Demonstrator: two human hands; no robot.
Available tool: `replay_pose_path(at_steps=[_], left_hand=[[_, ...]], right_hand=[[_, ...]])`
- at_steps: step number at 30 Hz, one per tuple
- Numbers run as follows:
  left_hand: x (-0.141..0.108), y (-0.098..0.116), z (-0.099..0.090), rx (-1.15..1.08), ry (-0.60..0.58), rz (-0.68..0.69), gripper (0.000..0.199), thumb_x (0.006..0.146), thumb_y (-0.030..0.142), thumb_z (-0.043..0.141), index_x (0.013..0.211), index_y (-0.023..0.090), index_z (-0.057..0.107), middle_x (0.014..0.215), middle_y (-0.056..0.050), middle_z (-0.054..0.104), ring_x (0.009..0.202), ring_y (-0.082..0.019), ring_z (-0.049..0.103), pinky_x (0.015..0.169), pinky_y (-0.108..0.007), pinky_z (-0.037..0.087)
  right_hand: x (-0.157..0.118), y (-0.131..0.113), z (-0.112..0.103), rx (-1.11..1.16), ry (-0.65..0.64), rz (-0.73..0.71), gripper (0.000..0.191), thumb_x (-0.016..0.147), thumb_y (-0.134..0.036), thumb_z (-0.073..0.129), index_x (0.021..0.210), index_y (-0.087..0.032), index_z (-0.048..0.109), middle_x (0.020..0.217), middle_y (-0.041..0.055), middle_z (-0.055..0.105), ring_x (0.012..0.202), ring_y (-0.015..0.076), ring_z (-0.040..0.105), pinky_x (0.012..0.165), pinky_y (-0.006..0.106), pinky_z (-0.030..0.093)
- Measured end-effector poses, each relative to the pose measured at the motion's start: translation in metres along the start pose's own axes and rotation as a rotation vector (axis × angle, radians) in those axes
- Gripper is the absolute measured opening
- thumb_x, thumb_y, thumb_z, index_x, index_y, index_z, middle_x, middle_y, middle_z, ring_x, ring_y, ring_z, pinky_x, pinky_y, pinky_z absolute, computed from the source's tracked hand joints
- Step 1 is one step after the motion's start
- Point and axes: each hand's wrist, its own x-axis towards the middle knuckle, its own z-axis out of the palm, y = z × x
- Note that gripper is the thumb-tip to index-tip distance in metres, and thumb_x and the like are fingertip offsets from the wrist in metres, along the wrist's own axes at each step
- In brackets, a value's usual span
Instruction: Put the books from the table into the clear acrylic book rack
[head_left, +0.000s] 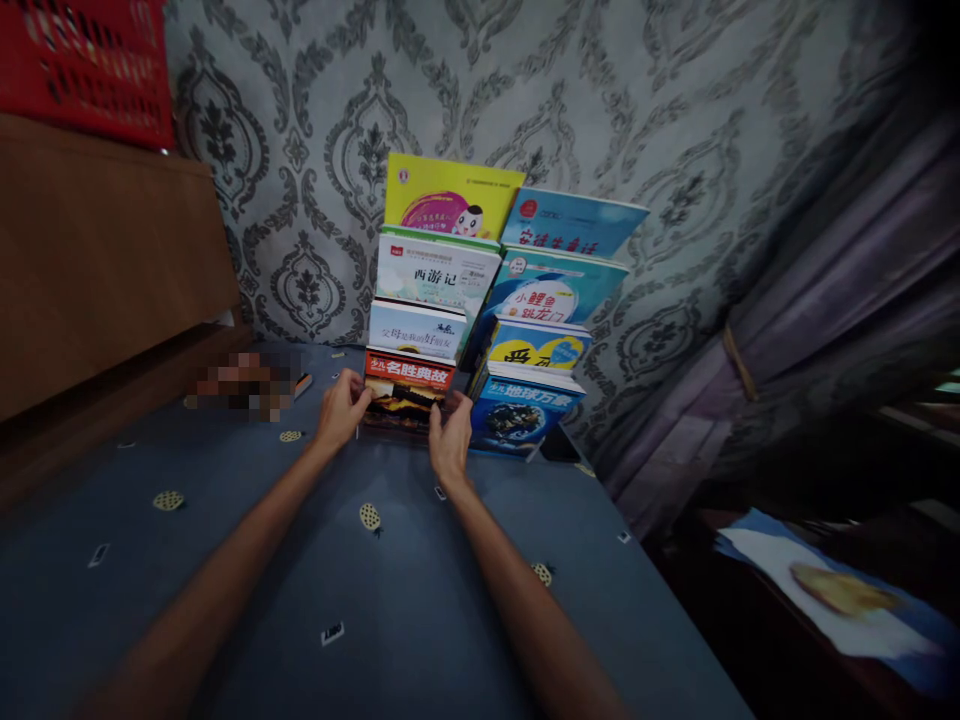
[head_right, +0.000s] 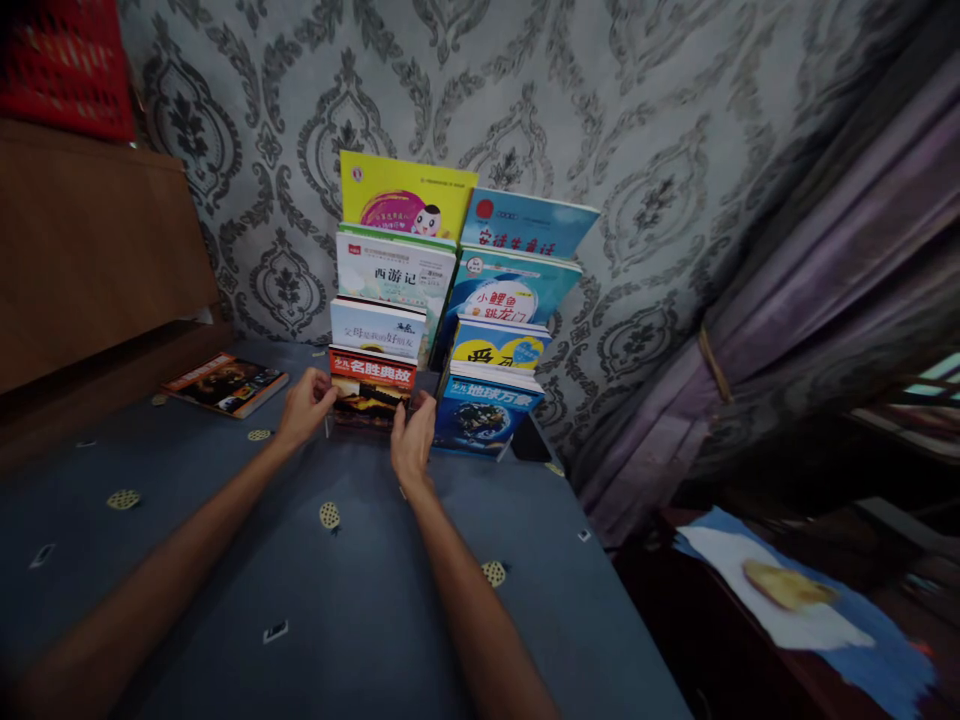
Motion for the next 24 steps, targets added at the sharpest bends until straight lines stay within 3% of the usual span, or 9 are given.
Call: replay_pose_path(at_steps=[5, 10, 14, 17, 21, 24], left_hand=[[-0.001, 0.0, 0.0, 0.028, -0.001, -0.01, 0.014, 0.084, 0.033, 0.057, 0.091, 0.023, 0.051, 0.071, 0.003, 0.06, 0.066, -0.016, 0.057, 0.064, -0.028, 0.041], [-0.001, 0.0, 0.0, 0.061, -0.004, -0.024, 0.013, 0.084, 0.03, 0.057, 0.093, 0.022, 0.052, 0.073, 0.003, 0.061, 0.067, -0.017, 0.059, 0.065, -0.028, 0.042], [-0.002, -0.001, 0.0, 0.06, -0.01, -0.026, 0.012, 0.085, 0.03, 0.056, 0.093, 0.022, 0.052, 0.071, 0.003, 0.06, 0.066, -0.017, 0.058, 0.065, -0.028, 0.042], [-0.003, -0.002, -0.001, 0.034, -0.021, -0.009, 0.014, 0.085, 0.032, 0.056, 0.093, 0.022, 0.053, 0.073, 0.003, 0.06, 0.066, -0.016, 0.058, 0.064, -0.027, 0.042], [0.0, -0.008, -0.008, 0.004, -0.083, 0.026, 0.017, 0.089, 0.036, 0.049, 0.094, 0.021, 0.054, 0.078, 0.0, 0.064, 0.07, -0.016, 0.06, 0.064, -0.026, 0.045], [0.002, -0.02, -0.023, 0.218, -0.07, -0.034, 0.024, 0.095, 0.034, 0.038, 0.094, 0.019, 0.056, 0.088, -0.007, 0.068, 0.083, -0.021, 0.065, 0.076, -0.031, 0.051]], right_hand=[[-0.002, -0.005, 0.001, -0.018, 0.048, -0.016, 0.034, 0.092, -0.036, 0.047, 0.122, -0.02, 0.043, 0.113, 0.0141, 0.058, 0.107, 0.0264, 0.058, 0.095, 0.044, 0.049], [-0.006, -0.015, -0.002, -0.069, 0.123, -0.047, 0.02, 0.092, -0.034, 0.047, 0.107, -0.021, 0.048, 0.101, 0.0108, 0.058, 0.095, 0.0249, 0.057, 0.089, 0.041, 0.049], [-0.009, -0.027, -0.005, -0.011, -0.062, -0.115, 0.014, 0.096, -0.033, 0.044, 0.095, -0.023, 0.054, 0.085, 0.0049, 0.063, 0.079, 0.0204, 0.061, 0.077, 0.033, 0.051], [-0.012, -0.032, -0.004, 0.023, -0.235, -0.142, 0.023, 0.096, -0.032, 0.044, 0.107, -0.021, 0.061, 0.085, 0.005, 0.068, 0.076, 0.0198, 0.065, 0.075, 0.031, 0.051], [-0.015, -0.029, 0.0, 0.029, -0.289, -0.119, 0.035, 0.095, -0.032, 0.044, 0.121, -0.016, 0.061, 0.093, 0.0081, 0.072, 0.077, 0.0206, 0.067, 0.076, 0.032, 0.053], [-0.015, -0.026, 0.001, 0.041, -0.285, -0.117, 0.037, 0.095, -0.033, 0.044, 0.125, -0.017, 0.06, 0.096, 0.0085, 0.073, 0.078, 0.0205, 0.067, 0.077, 0.032, 0.053]])
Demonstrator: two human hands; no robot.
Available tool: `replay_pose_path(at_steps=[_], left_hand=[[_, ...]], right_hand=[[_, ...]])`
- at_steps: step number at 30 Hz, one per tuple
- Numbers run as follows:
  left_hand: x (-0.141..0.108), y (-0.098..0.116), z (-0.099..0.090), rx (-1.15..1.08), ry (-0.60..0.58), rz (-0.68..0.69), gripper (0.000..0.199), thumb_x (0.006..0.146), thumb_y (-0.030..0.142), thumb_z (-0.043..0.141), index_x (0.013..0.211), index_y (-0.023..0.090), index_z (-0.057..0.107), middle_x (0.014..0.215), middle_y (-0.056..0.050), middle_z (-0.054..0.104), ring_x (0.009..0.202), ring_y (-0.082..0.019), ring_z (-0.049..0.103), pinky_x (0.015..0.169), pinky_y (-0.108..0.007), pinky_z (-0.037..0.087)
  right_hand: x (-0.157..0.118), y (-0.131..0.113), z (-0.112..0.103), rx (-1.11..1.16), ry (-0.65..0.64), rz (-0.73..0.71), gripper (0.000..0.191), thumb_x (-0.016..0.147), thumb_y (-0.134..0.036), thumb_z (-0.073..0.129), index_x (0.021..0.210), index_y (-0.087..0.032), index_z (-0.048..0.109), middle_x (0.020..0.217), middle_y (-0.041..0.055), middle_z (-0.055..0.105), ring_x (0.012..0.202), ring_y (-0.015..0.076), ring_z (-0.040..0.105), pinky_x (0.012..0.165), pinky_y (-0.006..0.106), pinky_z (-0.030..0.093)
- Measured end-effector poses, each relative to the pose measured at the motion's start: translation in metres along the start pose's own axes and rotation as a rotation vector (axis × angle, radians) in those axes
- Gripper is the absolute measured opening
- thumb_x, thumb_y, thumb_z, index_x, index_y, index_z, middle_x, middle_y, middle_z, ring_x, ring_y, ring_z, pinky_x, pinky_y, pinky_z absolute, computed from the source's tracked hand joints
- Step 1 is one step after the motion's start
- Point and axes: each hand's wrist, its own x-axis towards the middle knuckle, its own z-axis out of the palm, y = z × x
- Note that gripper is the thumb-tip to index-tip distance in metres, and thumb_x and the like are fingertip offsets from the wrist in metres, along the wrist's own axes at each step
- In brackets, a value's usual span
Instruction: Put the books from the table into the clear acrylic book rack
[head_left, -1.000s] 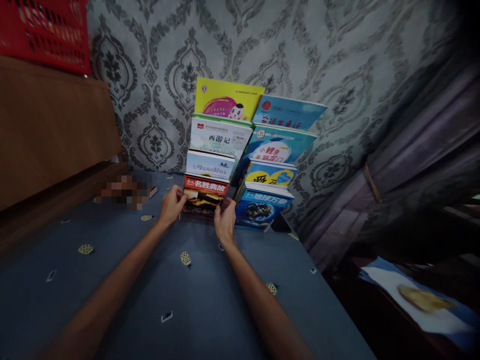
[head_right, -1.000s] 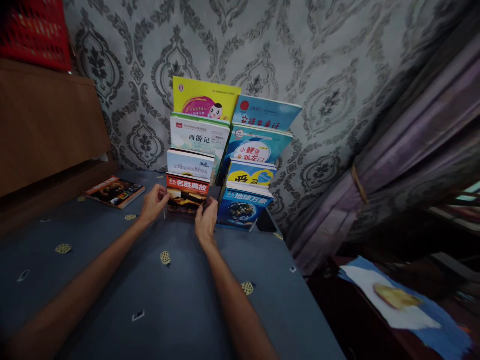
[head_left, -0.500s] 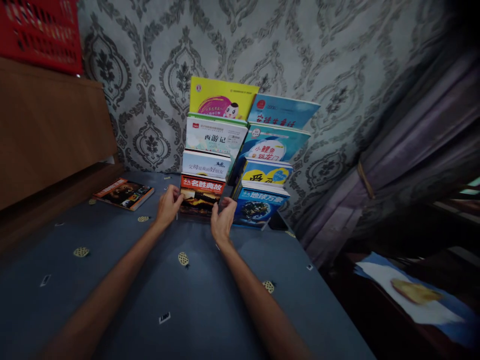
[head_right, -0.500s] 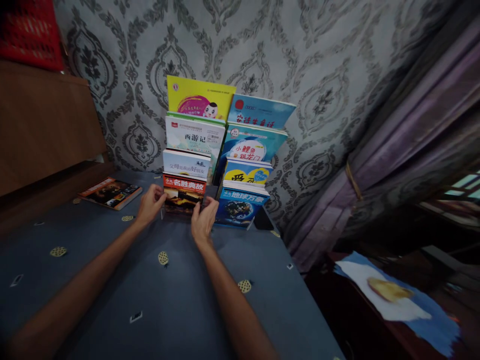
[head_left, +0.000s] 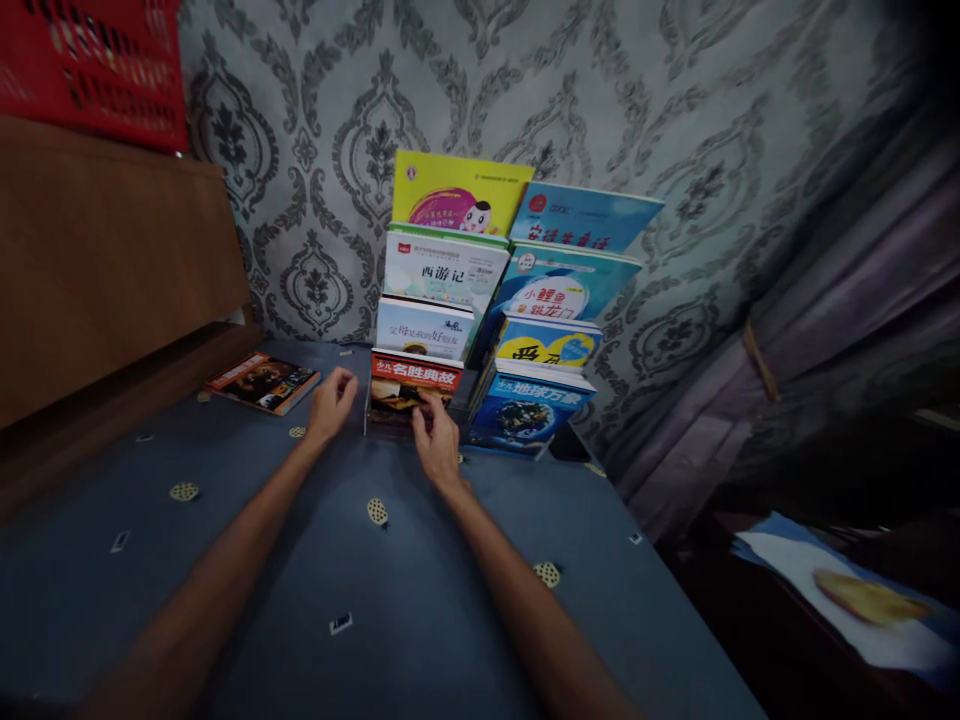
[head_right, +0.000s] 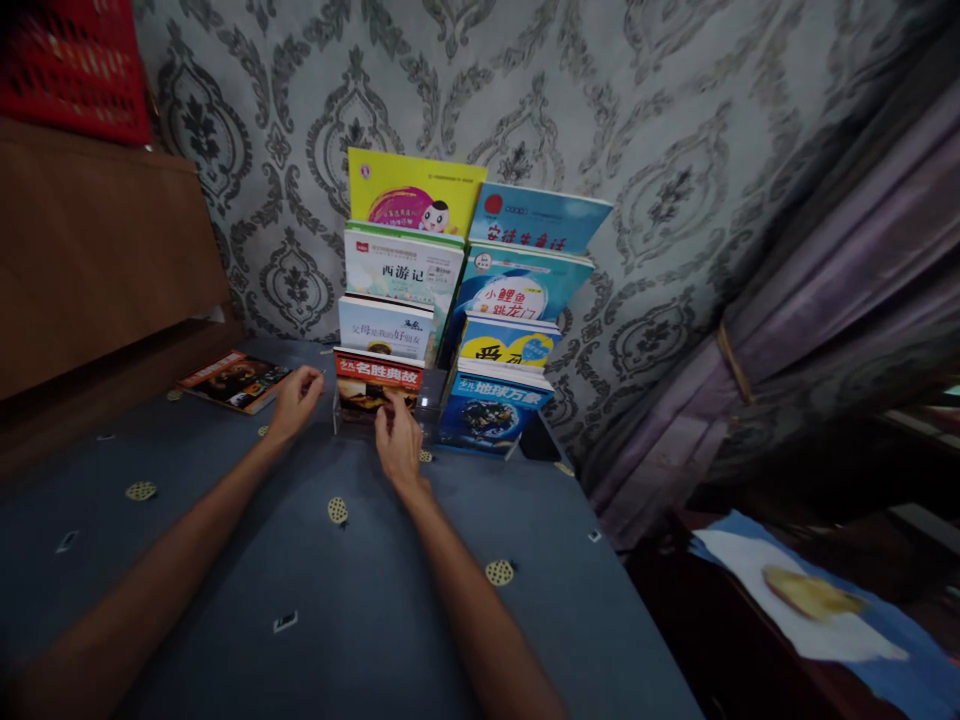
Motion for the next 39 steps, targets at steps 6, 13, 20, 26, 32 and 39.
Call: replay_pose_path(at_steps=[6, 13, 20, 26, 32, 39], left_hand=[[-0.011, -0.054, -0.033, 0.581, -0.052, -0.183, 0.044, 0.088, 0.028, 0.047, 0.125, 0.006, 0.056, 0.139, -0.032, 0.054, 0.139, -0.044, 0.041, 0.109, -0.073, 0.026], [-0.026, -0.079, -0.06, 0.724, -0.2, -0.205, 0.057, 0.095, 0.038, 0.04, 0.143, 0.008, 0.045, 0.15, -0.031, 0.046, 0.143, -0.044, 0.039, 0.107, -0.082, 0.014], [-0.041, -0.073, -0.083, 0.838, -0.295, -0.103, 0.041, 0.096, 0.024, 0.037, 0.129, 0.006, 0.055, 0.131, -0.028, 0.063, 0.125, -0.038, 0.059, 0.107, -0.063, 0.037], [-0.053, -0.067, -0.088, 0.966, -0.4, -0.019, 0.044, 0.088, 0.003, 0.033, 0.122, 0.002, 0.06, 0.113, -0.027, 0.067, 0.107, -0.033, 0.066, 0.087, -0.041, 0.054], [-0.083, -0.048, -0.095, 1.044, -0.502, 0.139, 0.05, 0.084, 0.0, 0.039, 0.129, 0.003, 0.06, 0.121, -0.029, 0.065, 0.105, -0.032, 0.068, 0.084, -0.041, 0.058], [-0.143, -0.029, -0.102, 0.96, -0.586, 0.295, 0.055, 0.082, -0.003, 0.041, 0.131, 0.006, 0.062, 0.131, -0.032, 0.062, 0.118, -0.037, 0.065, 0.09, -0.047, 0.058]], right_hand=[[0.0, 0.001, 0.001, 0.003, 0.004, -0.015, 0.038, 0.095, -0.03, 0.046, 0.129, -0.018, 0.058, 0.096, 0.0073, 0.073, 0.077, 0.0194, 0.067, 0.074, 0.031, 0.053], [-0.004, 0.005, 0.006, 0.002, 0.016, -0.053, 0.035, 0.094, -0.028, 0.046, 0.126, -0.019, 0.057, 0.095, 0.0071, 0.073, 0.081, 0.0209, 0.068, 0.076, 0.032, 0.053], [-0.008, 0.004, 0.008, -0.005, -0.012, -0.059, 0.037, 0.094, -0.027, 0.044, 0.128, -0.018, 0.055, 0.096, 0.0076, 0.072, 0.088, 0.022, 0.069, 0.083, 0.034, 0.052], [-0.014, 0.007, 0.014, -0.022, -0.034, -0.067, 0.035, 0.094, -0.024, 0.044, 0.126, -0.019, 0.056, 0.096, 0.0068, 0.073, 0.087, 0.0211, 0.069, 0.081, 0.032, 0.053], [-0.022, 0.008, 0.02, -0.019, -0.056, -0.082, 0.036, 0.093, -0.022, 0.045, 0.128, -0.021, 0.054, 0.097, 0.0063, 0.073, 0.084, 0.0208, 0.07, 0.078, 0.031, 0.054], [-0.027, 0.006, 0.026, -0.005, -0.07, -0.048, 0.037, 0.092, -0.022, 0.044, 0.128, -0.021, 0.053, 0.099, 0.0064, 0.074, 0.087, 0.0222, 0.069, 0.081, 0.035, 0.054]])
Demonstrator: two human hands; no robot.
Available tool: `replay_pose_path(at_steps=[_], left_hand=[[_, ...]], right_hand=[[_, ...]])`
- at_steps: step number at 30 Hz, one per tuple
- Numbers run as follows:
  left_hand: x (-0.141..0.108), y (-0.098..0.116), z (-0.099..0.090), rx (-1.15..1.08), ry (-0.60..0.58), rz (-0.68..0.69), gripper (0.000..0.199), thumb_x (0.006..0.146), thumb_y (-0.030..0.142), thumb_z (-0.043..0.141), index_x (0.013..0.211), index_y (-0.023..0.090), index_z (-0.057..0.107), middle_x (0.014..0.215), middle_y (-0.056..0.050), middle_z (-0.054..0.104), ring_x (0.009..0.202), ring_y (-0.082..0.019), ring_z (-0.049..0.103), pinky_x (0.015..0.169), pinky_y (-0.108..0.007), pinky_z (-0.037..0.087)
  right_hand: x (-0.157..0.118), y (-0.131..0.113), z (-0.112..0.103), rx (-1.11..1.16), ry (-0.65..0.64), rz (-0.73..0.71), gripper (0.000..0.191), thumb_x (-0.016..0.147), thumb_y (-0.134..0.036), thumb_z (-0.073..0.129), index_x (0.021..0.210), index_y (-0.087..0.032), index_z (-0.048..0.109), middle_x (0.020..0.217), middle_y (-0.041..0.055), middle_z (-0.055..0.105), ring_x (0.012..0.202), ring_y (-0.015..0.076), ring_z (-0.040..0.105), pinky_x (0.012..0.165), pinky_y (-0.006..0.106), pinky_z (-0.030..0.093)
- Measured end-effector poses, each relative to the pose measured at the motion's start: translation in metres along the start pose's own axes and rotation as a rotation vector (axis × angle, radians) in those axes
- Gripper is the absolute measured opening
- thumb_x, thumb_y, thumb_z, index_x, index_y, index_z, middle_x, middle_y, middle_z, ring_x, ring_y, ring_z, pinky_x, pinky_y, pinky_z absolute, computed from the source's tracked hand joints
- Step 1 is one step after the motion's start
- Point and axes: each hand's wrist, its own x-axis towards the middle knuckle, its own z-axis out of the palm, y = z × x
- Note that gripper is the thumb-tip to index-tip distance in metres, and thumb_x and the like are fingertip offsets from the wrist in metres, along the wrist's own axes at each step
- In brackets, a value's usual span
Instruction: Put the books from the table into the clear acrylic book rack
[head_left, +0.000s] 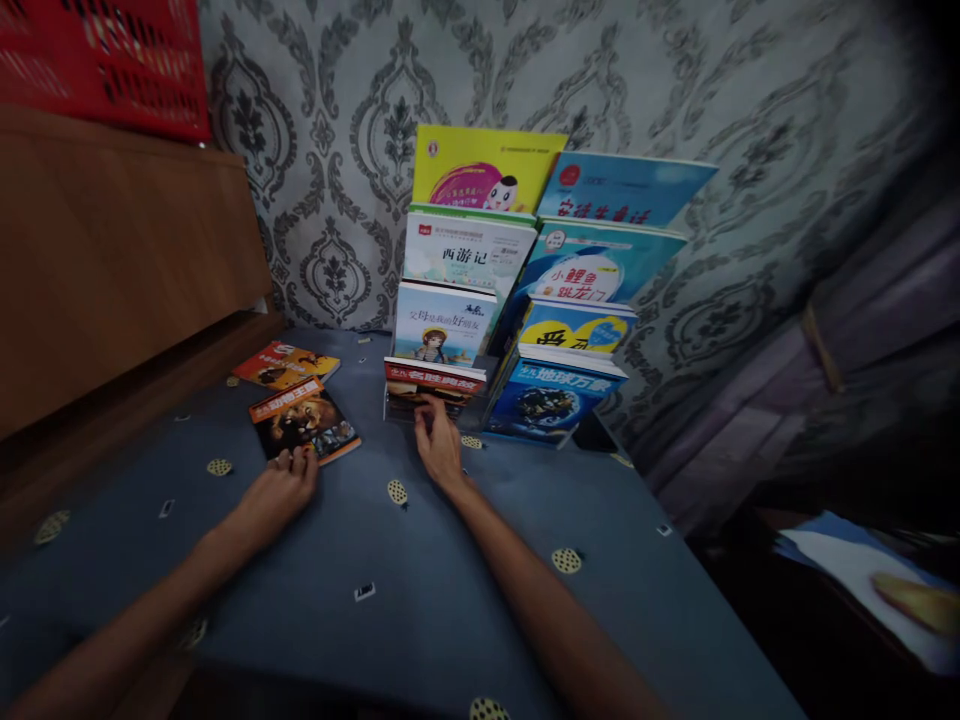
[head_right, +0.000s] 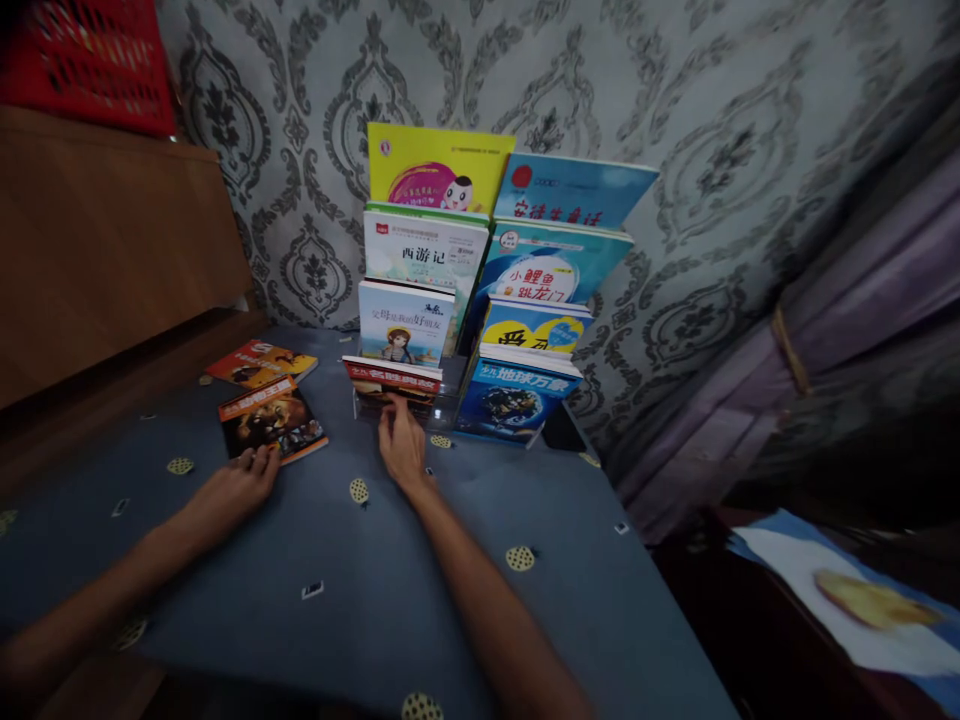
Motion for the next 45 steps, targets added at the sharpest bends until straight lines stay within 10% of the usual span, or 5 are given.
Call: replay_pose_path(at_steps=[10, 16, 20, 28, 45], left_hand=[[-0.049, 0.051, 0.0, 0.018, 0.121, 0.263, 0.053, 0.084, 0.004, 0.046, 0.132, 0.013, 0.065, 0.128, -0.026, 0.067, 0.116, -0.038, 0.067, 0.088, -0.048, 0.058], [-0.081, 0.09, -0.007, 0.09, 0.229, 0.396, 0.053, 0.088, 0.01, 0.047, 0.14, 0.009, 0.056, 0.133, -0.026, 0.064, 0.123, -0.037, 0.063, 0.096, -0.05, 0.053], [-0.088, 0.108, -0.01, 0.071, 0.301, 0.456, 0.051, 0.09, 0.016, 0.048, 0.14, 0.007, 0.054, 0.133, -0.027, 0.063, 0.125, -0.037, 0.061, 0.1, -0.05, 0.049], [-0.082, 0.104, -0.032, 0.071, 0.281, 0.54, 0.046, 0.091, 0.012, 0.047, 0.135, 0.007, 0.059, 0.13, -0.024, 0.066, 0.118, -0.034, 0.066, 0.091, -0.043, 0.054], [-0.081, 0.096, -0.041, -0.041, 0.158, 0.552, 0.055, 0.086, 0.004, 0.044, 0.14, 0.011, 0.053, 0.137, -0.022, 0.062, 0.127, -0.033, 0.061, 0.094, -0.042, 0.056]], right_hand=[[-0.009, -0.008, 0.001, 0.021, -0.093, -0.035, 0.037, 0.093, -0.024, 0.046, 0.129, -0.02, 0.055, 0.097, 0.0047, 0.073, 0.074, 0.0186, 0.067, 0.069, 0.029, 0.053], [-0.015, -0.017, -0.001, -0.007, -0.245, -0.12, 0.028, 0.095, -0.023, 0.047, 0.117, -0.019, 0.063, 0.101, 0.008, 0.073, 0.097, 0.0214, 0.068, 0.088, 0.032, 0.052], [-0.018, -0.034, -0.002, -0.063, -0.42, -0.217, 0.021, 0.095, -0.02, 0.051, 0.105, -0.019, 0.069, 0.102, 0.0095, 0.074, 0.103, 0.0227, 0.066, 0.095, 0.036, 0.051], [-0.045, -0.078, 0.012, -0.112, -0.89, -0.43, 0.047, 0.102, -0.041, 0.05, 0.14, -0.014, 0.055, 0.152, 0.0168, 0.05, 0.147, 0.0252, 0.041, 0.122, 0.049, 0.03], [-0.044, 0.0, -0.041, -0.111, -0.701, -0.115, 0.047, 0.102, -0.032, 0.046, 0.148, -0.021, 0.049, 0.156, 0.0129, 0.045, 0.148, 0.0244, 0.038, 0.122, 0.053, 0.028]])
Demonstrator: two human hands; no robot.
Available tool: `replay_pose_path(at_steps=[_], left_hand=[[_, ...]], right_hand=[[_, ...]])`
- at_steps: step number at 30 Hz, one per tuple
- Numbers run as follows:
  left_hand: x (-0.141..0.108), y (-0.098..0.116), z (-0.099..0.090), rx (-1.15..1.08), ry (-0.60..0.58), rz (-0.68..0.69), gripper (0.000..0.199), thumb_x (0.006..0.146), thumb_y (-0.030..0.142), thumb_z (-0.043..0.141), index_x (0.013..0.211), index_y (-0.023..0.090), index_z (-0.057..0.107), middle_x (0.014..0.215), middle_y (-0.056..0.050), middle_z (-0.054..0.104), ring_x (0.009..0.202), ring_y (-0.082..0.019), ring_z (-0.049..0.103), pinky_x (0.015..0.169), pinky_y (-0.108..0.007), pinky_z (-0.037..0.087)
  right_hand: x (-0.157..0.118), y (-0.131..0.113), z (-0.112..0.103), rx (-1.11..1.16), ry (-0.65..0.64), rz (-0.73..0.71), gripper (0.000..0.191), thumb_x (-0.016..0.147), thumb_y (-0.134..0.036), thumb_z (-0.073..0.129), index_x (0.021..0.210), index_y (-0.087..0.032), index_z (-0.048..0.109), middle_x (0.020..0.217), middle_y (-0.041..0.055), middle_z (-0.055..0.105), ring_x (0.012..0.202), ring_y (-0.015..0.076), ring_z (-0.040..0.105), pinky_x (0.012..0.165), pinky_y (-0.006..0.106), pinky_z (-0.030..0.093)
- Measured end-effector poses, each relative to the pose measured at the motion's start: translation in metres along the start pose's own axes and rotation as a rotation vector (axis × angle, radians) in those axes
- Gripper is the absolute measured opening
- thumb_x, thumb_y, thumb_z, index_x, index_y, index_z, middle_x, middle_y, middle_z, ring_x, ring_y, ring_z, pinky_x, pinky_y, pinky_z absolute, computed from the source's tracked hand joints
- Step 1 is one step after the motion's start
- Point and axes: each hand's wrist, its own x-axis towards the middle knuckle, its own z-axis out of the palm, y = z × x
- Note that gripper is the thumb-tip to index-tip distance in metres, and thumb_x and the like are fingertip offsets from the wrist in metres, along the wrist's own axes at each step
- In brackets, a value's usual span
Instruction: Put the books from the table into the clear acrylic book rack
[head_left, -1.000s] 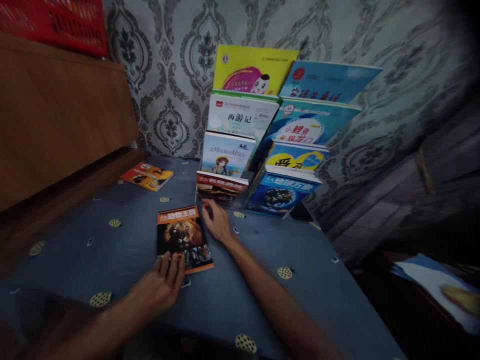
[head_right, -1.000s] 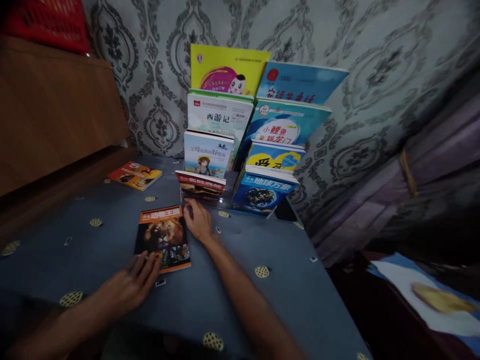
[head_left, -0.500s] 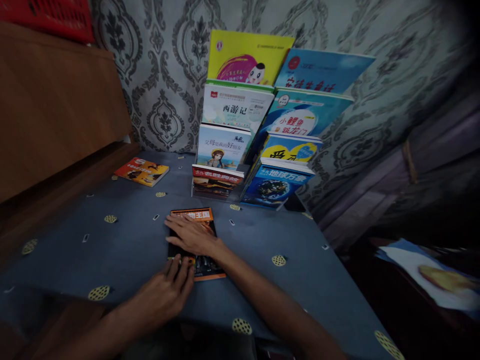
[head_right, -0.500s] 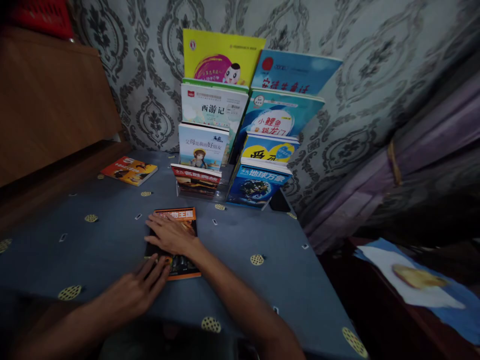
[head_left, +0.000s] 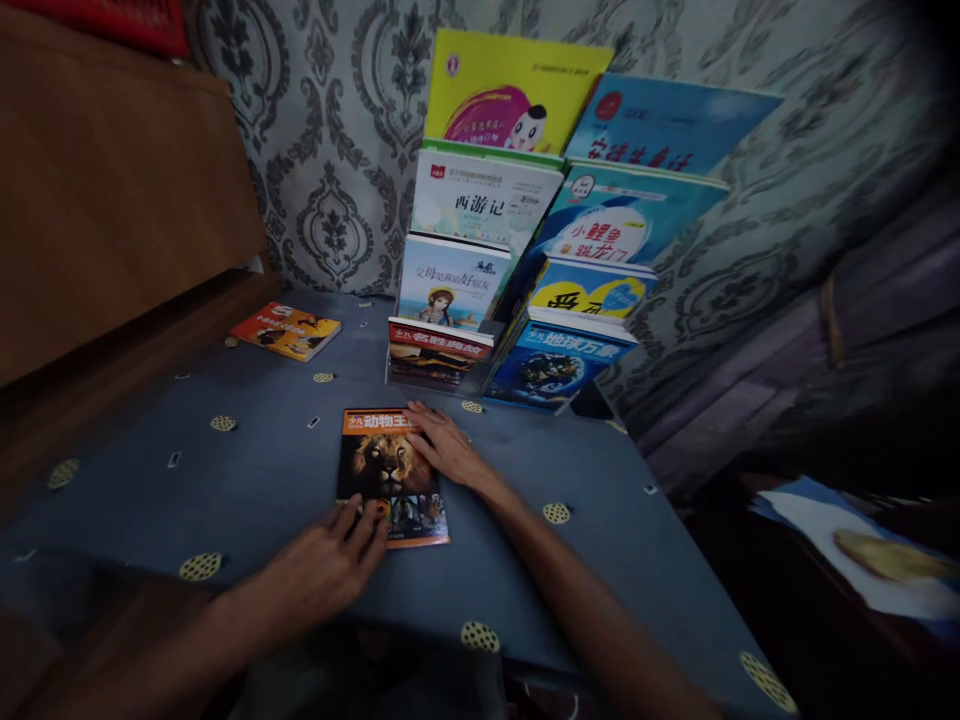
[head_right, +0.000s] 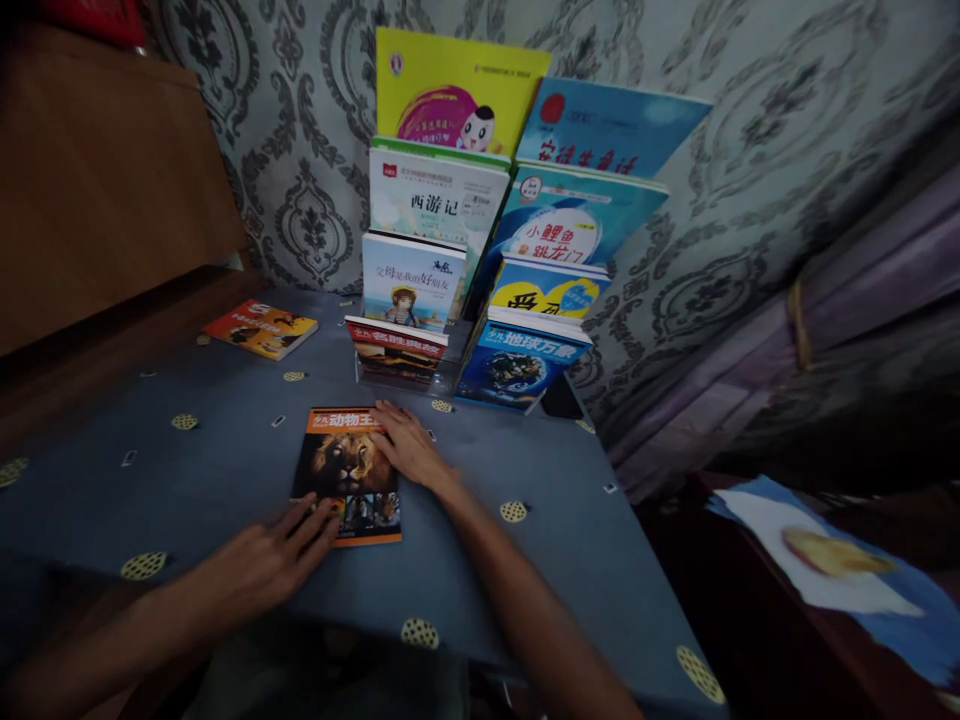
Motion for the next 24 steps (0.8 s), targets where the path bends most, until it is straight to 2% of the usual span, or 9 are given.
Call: replay_pose_path(at_steps=[2, 6, 9, 12, 16, 19, 22, 24], left_hand=[[-0.001, -0.001, 0.0, -0.025, -0.017, -0.021, 0.056, 0.087, 0.004, 0.044, 0.141, 0.013, 0.052, 0.139, -0.02, 0.061, 0.128, -0.032, 0.06, 0.095, -0.042, 0.055], [0.001, -0.008, -0.005, -0.06, -0.051, -0.017, 0.053, 0.089, 0.006, 0.048, 0.14, 0.015, 0.052, 0.138, -0.018, 0.061, 0.125, -0.031, 0.061, 0.09, -0.038, 0.056], [0.009, -0.018, -0.012, -0.137, -0.06, -0.018, 0.039, 0.093, 0.015, 0.055, 0.132, 0.017, 0.058, 0.128, -0.014, 0.067, 0.114, -0.026, 0.065, 0.085, -0.034, 0.057], [0.022, -0.026, -0.013, -0.196, 0.0, -0.06, 0.031, 0.095, 0.032, 0.061, 0.123, 0.019, 0.062, 0.118, -0.011, 0.069, 0.112, -0.025, 0.064, 0.093, -0.038, 0.054], [0.04, -0.035, -0.002, -0.223, 0.11, -0.056, 0.044, 0.094, 0.046, 0.061, 0.128, 0.018, 0.058, 0.129, -0.013, 0.065, 0.126, -0.028, 0.057, 0.107, -0.045, 0.045], [0.057, -0.046, 0.006, -0.269, 0.13, -0.055, 0.042, 0.096, 0.044, 0.058, 0.129, 0.018, 0.058, 0.133, -0.013, 0.063, 0.131, -0.027, 0.054, 0.11, -0.043, 0.043], [0.076, -0.061, 0.012, -0.307, 0.091, -0.091, 0.037, 0.099, 0.038, 0.054, 0.131, 0.018, 0.058, 0.137, -0.012, 0.061, 0.131, -0.026, 0.055, 0.109, -0.043, 0.044], [0.089, -0.068, 0.018, -0.326, 0.069, -0.128, 0.042, 0.099, 0.036, 0.053, 0.137, 0.018, 0.054, 0.143, -0.014, 0.057, 0.134, -0.027, 0.053, 0.111, -0.045, 0.043]], right_hand=[[-0.001, 0.005, -0.001, 0.035, 0.011, 0.008, 0.046, 0.102, -0.031, 0.044, 0.146, -0.021, 0.051, 0.155, 0.0125, 0.048, 0.147, 0.0242, 0.04, 0.122, 0.053, 0.028], [0.0, 0.01, -0.001, 0.105, 0.048, 0.009, 0.043, 0.102, -0.028, 0.043, 0.143, -0.02, 0.054, 0.148, 0.0125, 0.056, 0.142, 0.0236, 0.047, 0.118, 0.05, 0.036], [0.0, 0.012, -0.001, 0.151, 0.093, 0.009, 0.042, 0.102, -0.028, 0.042, 0.141, -0.022, 0.055, 0.144, 0.0102, 0.06, 0.136, 0.0215, 0.053, 0.115, 0.046, 0.041], [-0.001, 0.013, 0.0, 0.164, 0.12, 0.022, 0.041, 0.103, -0.029, 0.04, 0.14, -0.022, 0.056, 0.143, 0.0101, 0.061, 0.134, 0.0214, 0.054, 0.114, 0.045, 0.041], [-0.001, 0.012, 0.0, 0.144, 0.128, 0.033, 0.04, 0.103, -0.026, 0.04, 0.137, -0.019, 0.059, 0.14, 0.0124, 0.062, 0.131, 0.0228, 0.056, 0.113, 0.045, 0.042], [-0.001, 0.011, 0.001, 0.122, 0.125, 0.039, 0.04, 0.103, -0.025, 0.039, 0.137, -0.021, 0.059, 0.14, 0.0113, 0.063, 0.131, 0.0228, 0.056, 0.112, 0.044, 0.042], [-0.001, 0.011, 0.0, 0.114, 0.123, 0.049, 0.041, 0.102, -0.024, 0.038, 0.138, -0.022, 0.059, 0.141, 0.0104, 0.062, 0.131, 0.0232, 0.056, 0.112, 0.046, 0.042], [-0.001, 0.012, 0.0, 0.118, 0.113, 0.053, 0.042, 0.102, -0.024, 0.037, 0.139, -0.022, 0.057, 0.141, 0.011, 0.062, 0.13, 0.0239, 0.056, 0.112, 0.047, 0.042]])
